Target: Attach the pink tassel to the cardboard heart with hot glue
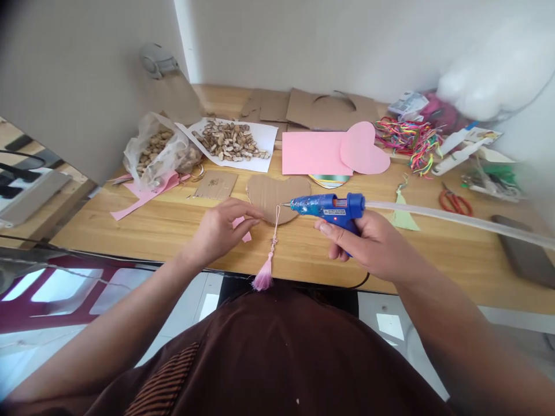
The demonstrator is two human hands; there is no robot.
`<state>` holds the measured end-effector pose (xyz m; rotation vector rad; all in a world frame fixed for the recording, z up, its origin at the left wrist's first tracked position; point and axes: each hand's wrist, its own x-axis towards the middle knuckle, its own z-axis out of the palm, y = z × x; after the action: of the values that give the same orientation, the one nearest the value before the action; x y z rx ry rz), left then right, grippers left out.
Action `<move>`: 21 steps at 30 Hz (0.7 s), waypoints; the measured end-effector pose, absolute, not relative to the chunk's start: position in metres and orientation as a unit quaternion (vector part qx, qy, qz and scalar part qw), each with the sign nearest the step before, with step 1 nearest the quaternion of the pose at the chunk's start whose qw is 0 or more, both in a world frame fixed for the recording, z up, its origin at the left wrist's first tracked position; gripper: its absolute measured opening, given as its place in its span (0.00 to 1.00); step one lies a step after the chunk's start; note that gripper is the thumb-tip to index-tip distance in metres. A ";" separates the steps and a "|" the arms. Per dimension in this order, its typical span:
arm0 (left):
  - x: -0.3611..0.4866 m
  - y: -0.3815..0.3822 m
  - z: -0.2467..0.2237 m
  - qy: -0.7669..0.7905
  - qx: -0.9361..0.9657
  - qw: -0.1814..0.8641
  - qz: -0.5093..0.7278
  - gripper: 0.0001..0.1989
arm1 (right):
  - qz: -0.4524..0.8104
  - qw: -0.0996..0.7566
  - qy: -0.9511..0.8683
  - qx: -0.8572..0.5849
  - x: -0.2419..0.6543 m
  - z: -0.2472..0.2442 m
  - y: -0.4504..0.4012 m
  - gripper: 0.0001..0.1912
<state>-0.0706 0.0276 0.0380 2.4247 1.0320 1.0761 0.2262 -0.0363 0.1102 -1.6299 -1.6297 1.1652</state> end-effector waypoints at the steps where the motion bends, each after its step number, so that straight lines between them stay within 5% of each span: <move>1: -0.067 0.032 0.039 0.363 0.842 0.152 0.369 0.04 | 0.429 0.270 -0.612 -0.607 0.225 0.109 -0.037 0.22; 7: -0.051 0.031 0.033 0.373 0.854 0.163 0.325 0.18 | 0.443 0.247 -0.635 -0.583 0.221 0.098 -0.036 0.19; 21: -0.045 0.028 0.021 0.397 0.844 0.183 0.311 0.21 | 0.372 0.131 -0.708 -0.586 0.220 0.087 -0.024 0.17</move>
<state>-0.0454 0.0285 0.0214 2.3817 1.1194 0.8777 0.2202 -0.0235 0.0875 -1.7021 -2.0554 1.0819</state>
